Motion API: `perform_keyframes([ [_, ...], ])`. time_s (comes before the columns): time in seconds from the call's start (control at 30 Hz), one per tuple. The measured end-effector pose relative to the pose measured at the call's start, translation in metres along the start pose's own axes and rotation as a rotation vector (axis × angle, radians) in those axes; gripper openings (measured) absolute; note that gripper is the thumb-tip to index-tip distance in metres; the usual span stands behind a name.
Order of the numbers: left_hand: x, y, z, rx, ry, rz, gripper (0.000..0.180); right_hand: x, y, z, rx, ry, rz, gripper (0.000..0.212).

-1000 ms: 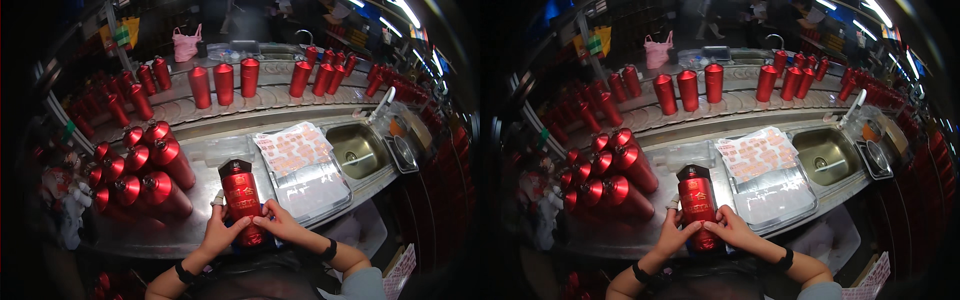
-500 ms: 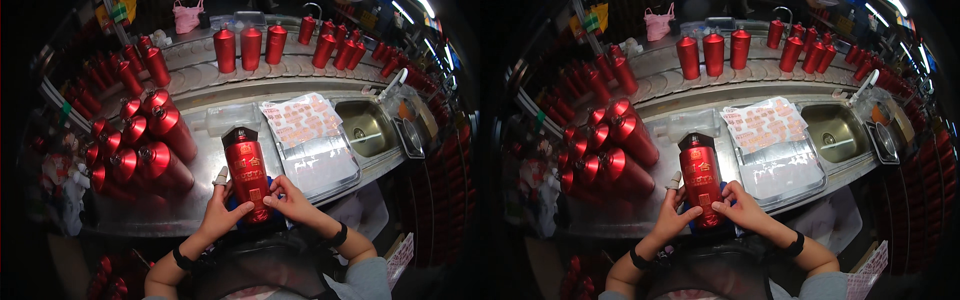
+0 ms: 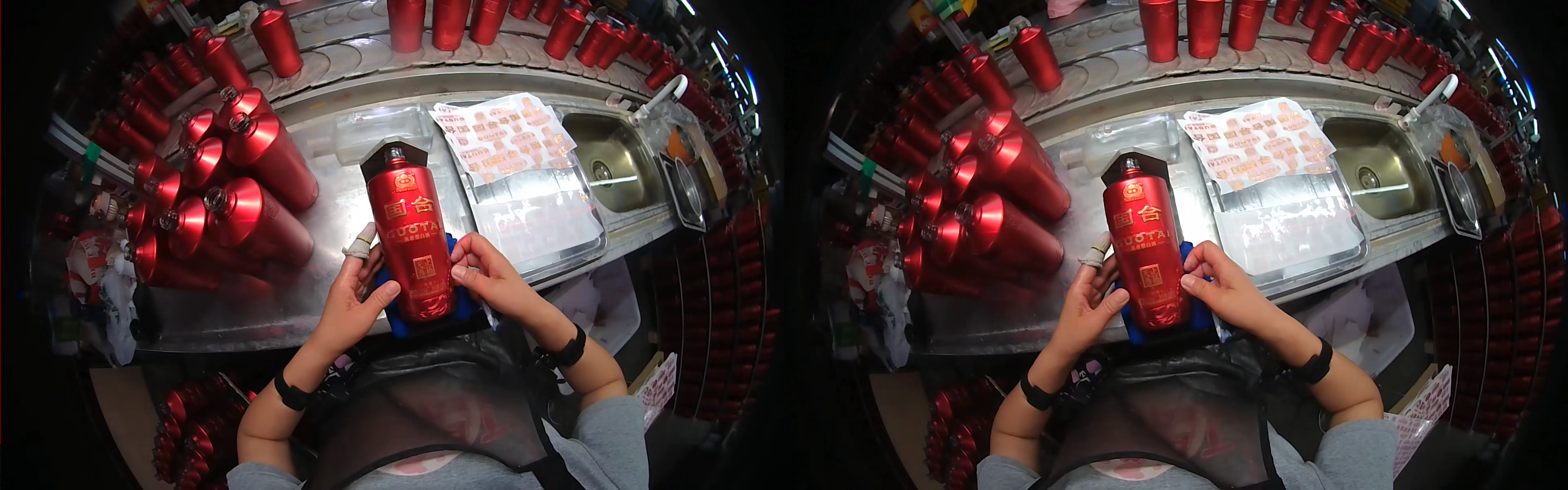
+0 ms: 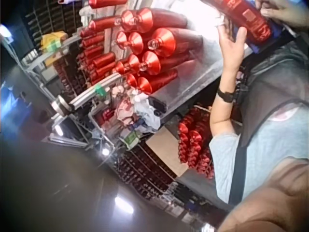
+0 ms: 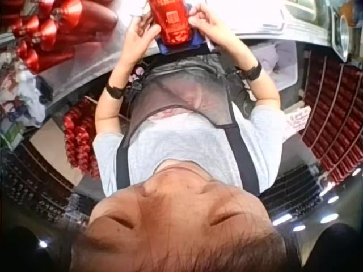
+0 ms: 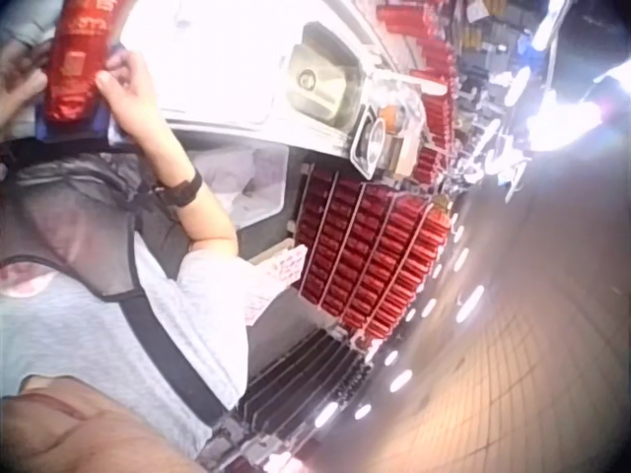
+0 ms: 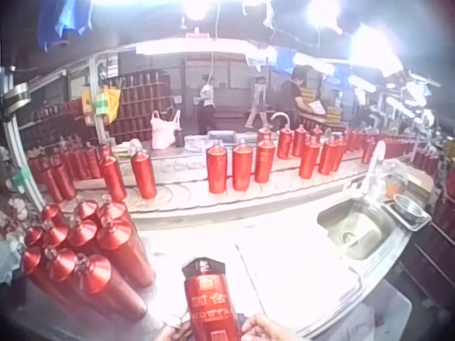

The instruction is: Apply adhesive labels to red bottles and clean them with a cloth.

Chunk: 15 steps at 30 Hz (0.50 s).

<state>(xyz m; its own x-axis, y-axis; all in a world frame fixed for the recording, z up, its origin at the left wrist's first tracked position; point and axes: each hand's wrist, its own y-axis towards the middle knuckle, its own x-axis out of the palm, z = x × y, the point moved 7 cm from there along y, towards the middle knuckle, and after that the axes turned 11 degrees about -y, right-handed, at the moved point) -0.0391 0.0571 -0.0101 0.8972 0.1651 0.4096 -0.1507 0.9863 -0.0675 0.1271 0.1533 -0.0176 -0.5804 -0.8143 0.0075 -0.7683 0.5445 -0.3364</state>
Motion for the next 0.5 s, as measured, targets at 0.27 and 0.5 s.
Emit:
perform_keyframes([
  [0.27,0.011,0.0,0.005,0.058,0.13,0.017,0.098,0.002,0.003,0.0,-0.169,-0.117,0.073,0.029],
  [0.5,0.009,0.0,0.004,0.061,0.142,0.03,0.098,0.004,0.002,-0.002,-0.118,-0.136,0.06,0.04],
])
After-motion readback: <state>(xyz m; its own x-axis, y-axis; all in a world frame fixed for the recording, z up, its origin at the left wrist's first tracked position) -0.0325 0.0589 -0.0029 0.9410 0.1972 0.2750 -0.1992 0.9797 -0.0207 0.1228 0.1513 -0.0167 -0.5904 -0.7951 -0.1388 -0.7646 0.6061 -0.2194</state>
